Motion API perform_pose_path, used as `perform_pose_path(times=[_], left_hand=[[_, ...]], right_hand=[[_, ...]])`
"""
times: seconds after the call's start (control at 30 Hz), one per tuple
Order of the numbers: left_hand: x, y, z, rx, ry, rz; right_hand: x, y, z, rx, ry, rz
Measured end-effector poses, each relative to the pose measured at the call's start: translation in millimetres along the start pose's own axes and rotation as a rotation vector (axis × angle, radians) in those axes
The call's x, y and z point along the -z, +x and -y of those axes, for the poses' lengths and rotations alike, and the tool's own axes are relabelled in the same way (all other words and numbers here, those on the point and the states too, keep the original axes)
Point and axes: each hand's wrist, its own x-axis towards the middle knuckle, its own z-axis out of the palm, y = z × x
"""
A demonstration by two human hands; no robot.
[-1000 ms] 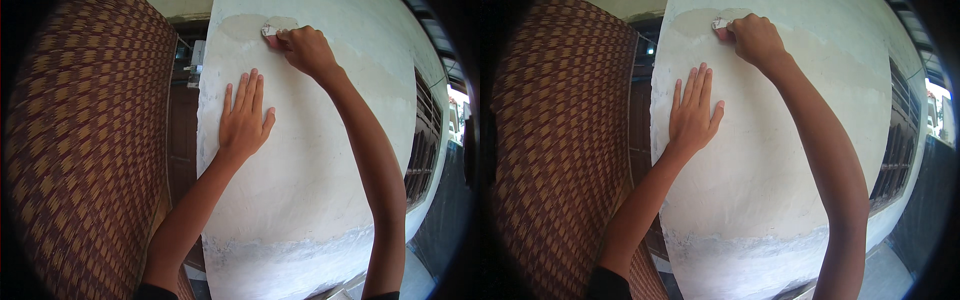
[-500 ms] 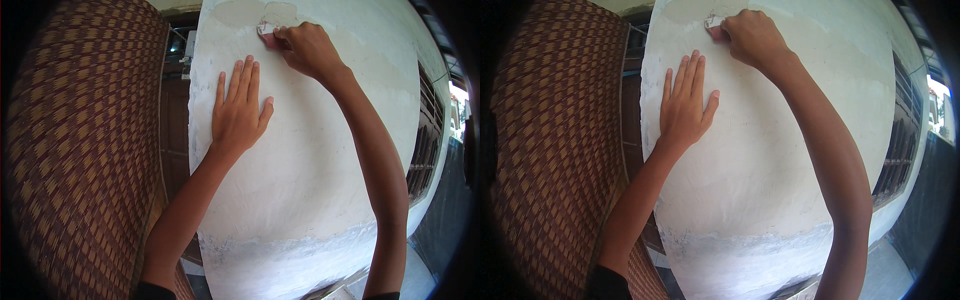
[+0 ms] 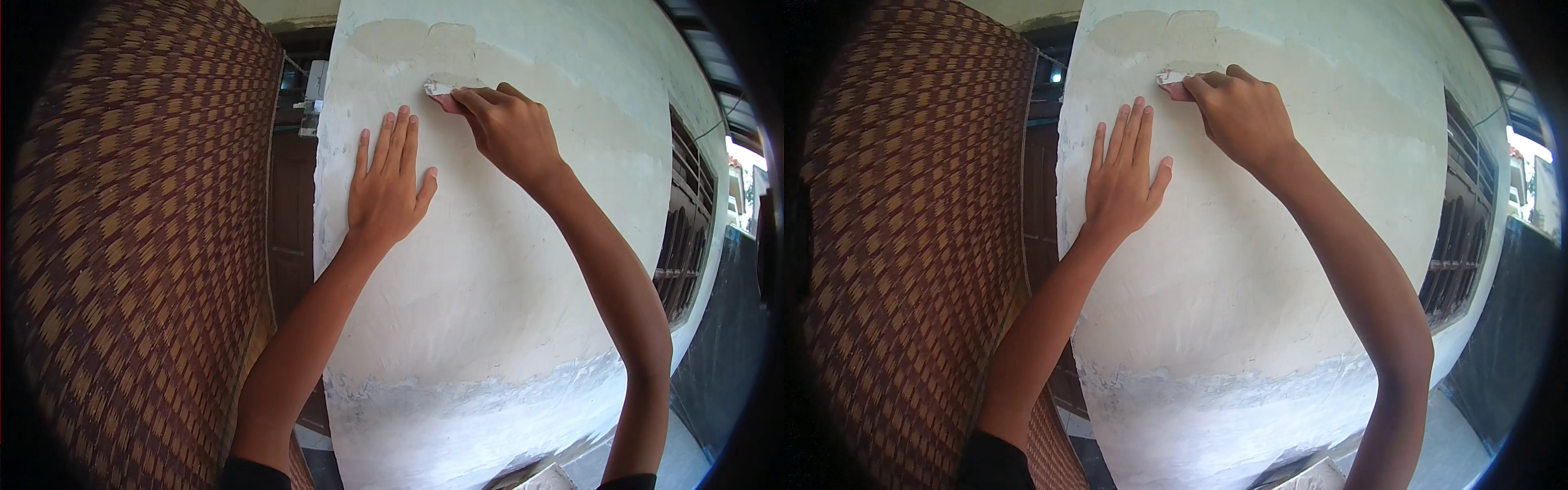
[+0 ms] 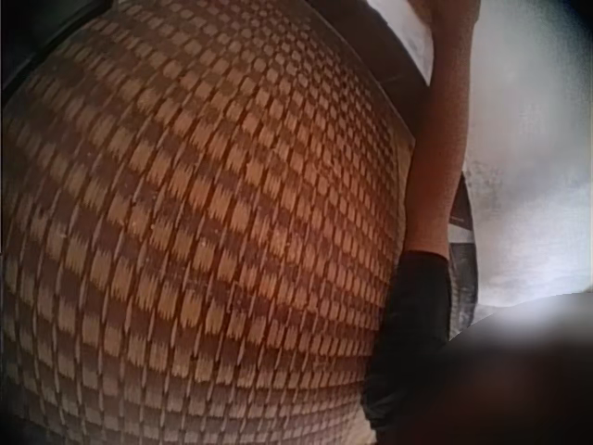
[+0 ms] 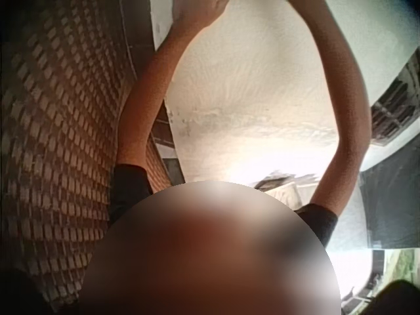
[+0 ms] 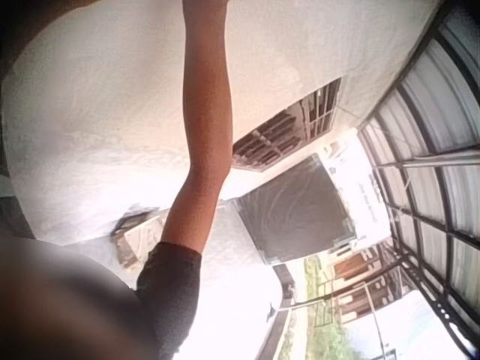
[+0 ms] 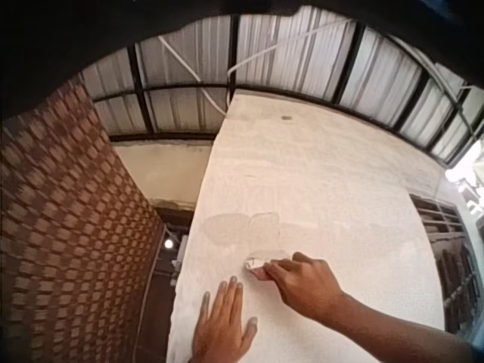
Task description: The person applies wall putty to a damaged area of a wall using a small plastic spreader.
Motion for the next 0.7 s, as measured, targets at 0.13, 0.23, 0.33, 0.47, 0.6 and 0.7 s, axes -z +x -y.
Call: perform_pose_path(times=[0.13, 0.23, 0.33, 0.47, 0.6, 0.7], left_hand=[[-9.0, -3.8, 0.4, 0.000, 0.004, 0.017], [-8.4, -1.4, -2.8, -0.001, -0.008, 0.006], [-6.0, -3.4, 0.8, -0.003, 0.018, 0.008], [-7.2, -2.4, -0.9, -0.005, 0.000, 0.007], [-6.9, -2.0, -1.0, -0.008, 0.004, 0.011], [-6.0, -2.9, 1.1, -0.004, 0.017, 0.021]], right_hand=[[-5.4, 5.8, -15.9, -0.087, 0.038, -0.167], [-3.9, 28.5, -38.8, -0.390, 0.187, -0.283], [-12.7, 55.8, -52.1, -0.715, 0.407, -0.182], [-43.5, 77.2, -59.3, -0.793, 0.530, -0.278], [-61.1, 90.9, -46.9, -0.821, 0.670, -0.353], [-69.9, 90.7, -42.7, -0.861, 0.686, -0.303]])
